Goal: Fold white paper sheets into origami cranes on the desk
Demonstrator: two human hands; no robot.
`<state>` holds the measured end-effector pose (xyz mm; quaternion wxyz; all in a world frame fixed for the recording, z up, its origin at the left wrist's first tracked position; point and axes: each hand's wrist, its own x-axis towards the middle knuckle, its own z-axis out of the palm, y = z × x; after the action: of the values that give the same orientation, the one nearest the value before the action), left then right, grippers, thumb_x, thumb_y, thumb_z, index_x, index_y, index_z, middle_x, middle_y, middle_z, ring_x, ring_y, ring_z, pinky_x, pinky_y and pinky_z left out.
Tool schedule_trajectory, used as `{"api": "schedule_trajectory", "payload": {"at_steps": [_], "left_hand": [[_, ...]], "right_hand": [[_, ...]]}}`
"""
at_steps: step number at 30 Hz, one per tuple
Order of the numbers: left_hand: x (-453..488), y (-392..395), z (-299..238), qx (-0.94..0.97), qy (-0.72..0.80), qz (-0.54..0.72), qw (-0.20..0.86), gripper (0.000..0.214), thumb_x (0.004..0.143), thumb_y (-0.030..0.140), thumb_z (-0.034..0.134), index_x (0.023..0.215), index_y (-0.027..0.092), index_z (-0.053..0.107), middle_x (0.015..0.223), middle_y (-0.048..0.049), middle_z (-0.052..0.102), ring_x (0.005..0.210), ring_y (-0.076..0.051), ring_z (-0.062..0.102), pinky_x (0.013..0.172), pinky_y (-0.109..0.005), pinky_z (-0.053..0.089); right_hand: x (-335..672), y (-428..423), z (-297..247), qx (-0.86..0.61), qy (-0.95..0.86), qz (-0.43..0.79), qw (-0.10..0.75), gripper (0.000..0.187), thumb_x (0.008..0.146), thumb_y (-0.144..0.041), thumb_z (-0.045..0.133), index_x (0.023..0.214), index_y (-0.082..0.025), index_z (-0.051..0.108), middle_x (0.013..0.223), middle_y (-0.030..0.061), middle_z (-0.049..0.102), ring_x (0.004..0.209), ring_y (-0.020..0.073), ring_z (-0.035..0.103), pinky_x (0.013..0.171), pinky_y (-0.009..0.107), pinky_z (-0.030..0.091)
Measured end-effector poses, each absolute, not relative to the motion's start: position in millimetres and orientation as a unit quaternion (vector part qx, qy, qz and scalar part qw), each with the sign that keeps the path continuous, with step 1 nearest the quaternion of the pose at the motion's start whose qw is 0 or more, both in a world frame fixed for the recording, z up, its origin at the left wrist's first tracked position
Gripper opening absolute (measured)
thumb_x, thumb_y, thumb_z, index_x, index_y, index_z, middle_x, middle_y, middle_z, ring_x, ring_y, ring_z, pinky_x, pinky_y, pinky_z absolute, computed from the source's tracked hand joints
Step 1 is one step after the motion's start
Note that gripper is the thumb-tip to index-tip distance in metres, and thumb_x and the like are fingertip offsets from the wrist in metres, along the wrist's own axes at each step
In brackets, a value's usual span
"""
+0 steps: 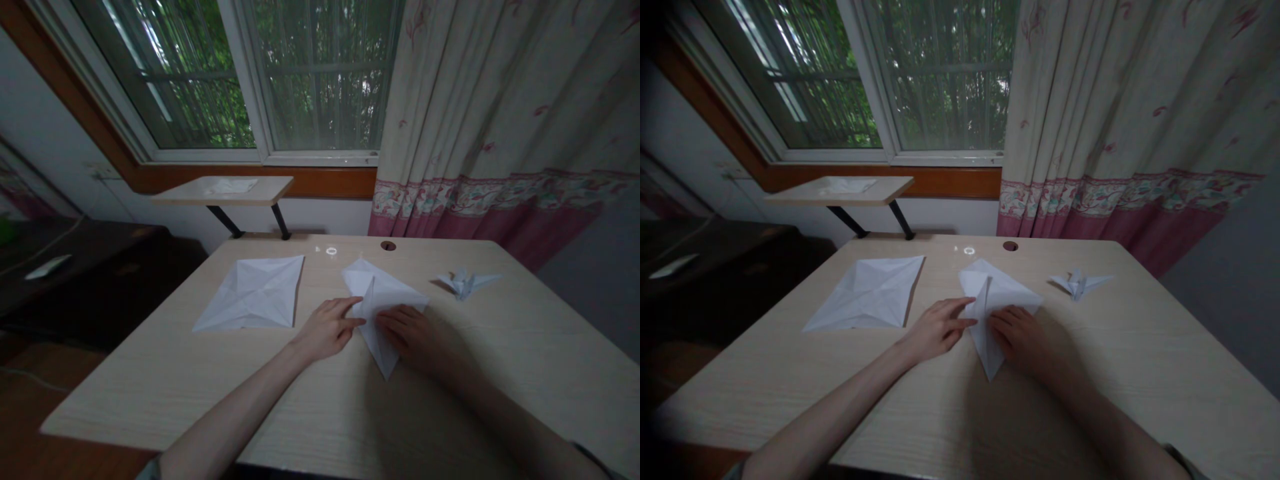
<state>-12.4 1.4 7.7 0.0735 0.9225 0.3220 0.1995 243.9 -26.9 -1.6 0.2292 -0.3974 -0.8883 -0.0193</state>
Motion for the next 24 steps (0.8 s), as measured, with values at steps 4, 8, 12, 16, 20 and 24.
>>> {"api": "schedule_trajectory", "payload": {"at_steps": [4,8,12,16,20,24], "left_hand": [[-12.2,0.8,7.2,0.921,0.325,0.203,0.074,0.043,0.085,0.01,0.056,0.119,0.031,0.071,0.15,-0.0043,0.048,0.128,-0.026,0.054,0.106,-0.045,0.045],[-12.1,0.7,6.8,0.917,0.333,0.211,0.068,0.04,0.083,0.01,0.057,0.114,0.029,0.074,0.147,-0.0053,0.052,0.125,-0.027,0.057,0.104,-0.047,0.047],[-11.9,1.4,5.5,0.913,0.337,0.223,0.06,0.037,0.082,0.01,0.057,0.108,0.028,0.076,0.145,-0.0044,0.055,0.121,-0.026,0.06,0.101,-0.046,0.049],[-11.4,1.9,3.6,0.909,0.34,0.235,0.053,0.035,0.082,0.01,0.056,0.105,0.027,0.077,0.142,-0.0031,0.058,0.118,-0.025,0.062,0.099,-0.045,0.05],[-11.4,2.1,3.1,0.907,0.341,0.241,0.055,0.033,0.082,0.011,0.056,0.103,0.026,0.077,0.141,-0.0035,0.059,0.116,-0.025,0.063,0.099,-0.045,0.05],[-11.9,2.5,4.5,0.909,0.339,0.236,0.057,0.035,0.082,0.01,0.055,0.104,0.025,0.076,0.142,-0.0036,0.058,0.118,-0.026,0.061,0.098,-0.045,0.05]], "right_hand": [[243.9,-25.5,-4.2,-0.384,-0.892,0.016,0.237,0.032,0.096,-0.017,0.05,0.122,-0.023,0.068,0.113,0.0084,0.071,0.105,0.0227,0.064,0.092,0.04,0.054],[244.0,-26.4,-4.5,-0.396,-0.892,0.019,0.22,0.033,0.096,-0.02,0.051,0.123,-0.025,0.068,0.121,0.0098,0.068,0.111,0.0255,0.062,0.095,0.044,0.053],[243.9,-26.8,-3.5,-0.404,-0.888,0.027,0.217,0.033,0.096,-0.02,0.051,0.123,-0.026,0.069,0.124,0.0096,0.068,0.114,0.0255,0.061,0.097,0.043,0.052],[244.3,-26.2,-4.5,-0.403,-0.885,0.034,0.23,0.033,0.095,-0.018,0.051,0.12,-0.024,0.071,0.121,0.0096,0.07,0.113,0.0247,0.063,0.098,0.041,0.051],[245.1,-25.5,-3.5,-0.399,-0.883,0.044,0.242,0.032,0.096,-0.018,0.049,0.119,-0.022,0.071,0.118,0.0086,0.071,0.111,0.0237,0.063,0.099,0.042,0.051],[245.9,-25.2,0.7,-0.397,-0.885,0.048,0.238,0.033,0.097,-0.019,0.047,0.12,-0.025,0.07,0.116,0.0074,0.073,0.109,0.0231,0.065,0.098,0.042,0.052]]}}
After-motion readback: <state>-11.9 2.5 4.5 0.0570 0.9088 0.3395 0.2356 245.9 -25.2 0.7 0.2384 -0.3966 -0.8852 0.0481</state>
